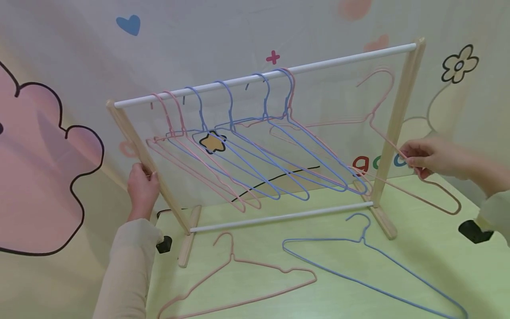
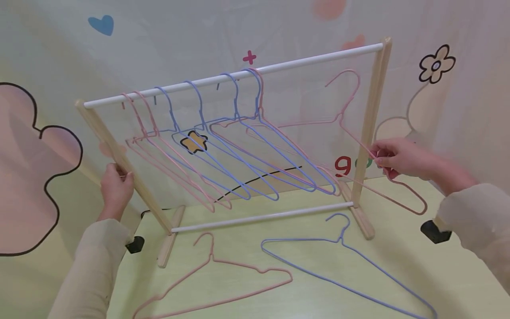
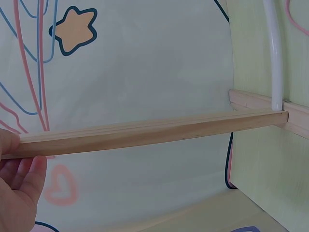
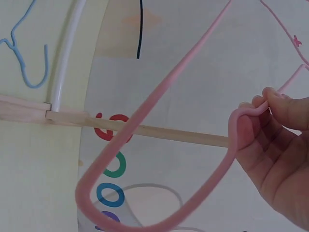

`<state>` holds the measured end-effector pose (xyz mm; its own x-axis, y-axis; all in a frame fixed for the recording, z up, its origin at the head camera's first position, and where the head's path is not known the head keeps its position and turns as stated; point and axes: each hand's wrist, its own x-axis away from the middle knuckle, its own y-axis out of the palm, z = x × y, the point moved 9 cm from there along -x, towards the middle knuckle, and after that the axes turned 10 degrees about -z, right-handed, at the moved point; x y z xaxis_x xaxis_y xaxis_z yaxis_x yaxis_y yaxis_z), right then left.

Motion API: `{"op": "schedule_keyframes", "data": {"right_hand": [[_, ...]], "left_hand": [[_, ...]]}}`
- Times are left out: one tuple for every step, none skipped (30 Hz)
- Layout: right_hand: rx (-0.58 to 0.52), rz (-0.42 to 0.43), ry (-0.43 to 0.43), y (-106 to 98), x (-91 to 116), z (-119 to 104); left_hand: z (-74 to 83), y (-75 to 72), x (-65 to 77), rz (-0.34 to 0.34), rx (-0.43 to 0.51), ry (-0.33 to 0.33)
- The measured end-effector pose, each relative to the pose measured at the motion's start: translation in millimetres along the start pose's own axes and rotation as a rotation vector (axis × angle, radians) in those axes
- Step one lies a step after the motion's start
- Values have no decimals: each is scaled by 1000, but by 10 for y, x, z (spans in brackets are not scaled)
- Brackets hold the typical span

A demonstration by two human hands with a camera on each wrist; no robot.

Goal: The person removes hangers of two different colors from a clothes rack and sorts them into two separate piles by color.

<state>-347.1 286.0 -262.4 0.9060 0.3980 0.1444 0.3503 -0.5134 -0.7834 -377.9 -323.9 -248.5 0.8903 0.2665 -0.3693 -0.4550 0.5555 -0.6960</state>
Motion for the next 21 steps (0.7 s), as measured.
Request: {"op": "schedule_keyframes", "data": {"right_hand": [[-13, -8, -5, 34, -3, 25], [-22, -13, -7, 64, -5, 47], [-30, -18, -5, 92, -10, 71], [-42, -25, -4, 123, -15, 91], [-51, -29, -2, 150, -22, 110], [-58, -33, 0, 175, -32, 125], [-65, -42, 2, 203, -44, 141], [-70, -52, 5, 232, -53, 157], [-77, -59, 6, 260, -65, 171], [-85, -68, 5, 290, -77, 185], [-92, -75, 7, 320, -88, 199], [-101, -86, 7, 353, -98, 213], [-106, -94, 4, 384, -107, 221], [-114, -103, 1, 417, -114, 226], [-119, -111, -4, 450, -125, 231], [-125, -117, -7, 481, -134, 236], [-129, -126, -10, 513, -144, 235], [-134, -135, -20, 544, -158, 235], [-140, -144, -32, 576, -172, 231], [-152, -152, -39, 610, -189, 231], [-159, -161, -47, 643, -207, 232]], "left_hand": [[1, 1, -1, 1, 1, 3], [4, 2, 0, 1, 2, 6], [8, 4, 1, -1, 2, 7], [11, 4, 3, -2, 1, 10], [11, 6, 4, -3, 2, 10], [12, 5, 7, -4, 0, 9], [12, 4, 10, -5, 1, 10], [11, 3, 11, -6, 1, 9], [11, 1, 13, -7, 1, 7], [8, 0, 14, -9, 1, 5], [4, 1, 12, -12, 1, 1], [2, 1, 11, -14, -2, -1], [-1, 2, 7, -14, -3, -3], [-4, 4, 3, -15, -4, -4], [-4, 4, 2, -17, -4, -6], [-6, 7, -2, -18, -6, -7], [-9, 9, -6, -19, -6, -8], [-7, 6, -7, -16, -7, -6], [-6, 5, -8, -15, -6, -5], [-8, 5, -9, -17, -3, -7], [-8, 5, -11, -17, -3, -9]]}}
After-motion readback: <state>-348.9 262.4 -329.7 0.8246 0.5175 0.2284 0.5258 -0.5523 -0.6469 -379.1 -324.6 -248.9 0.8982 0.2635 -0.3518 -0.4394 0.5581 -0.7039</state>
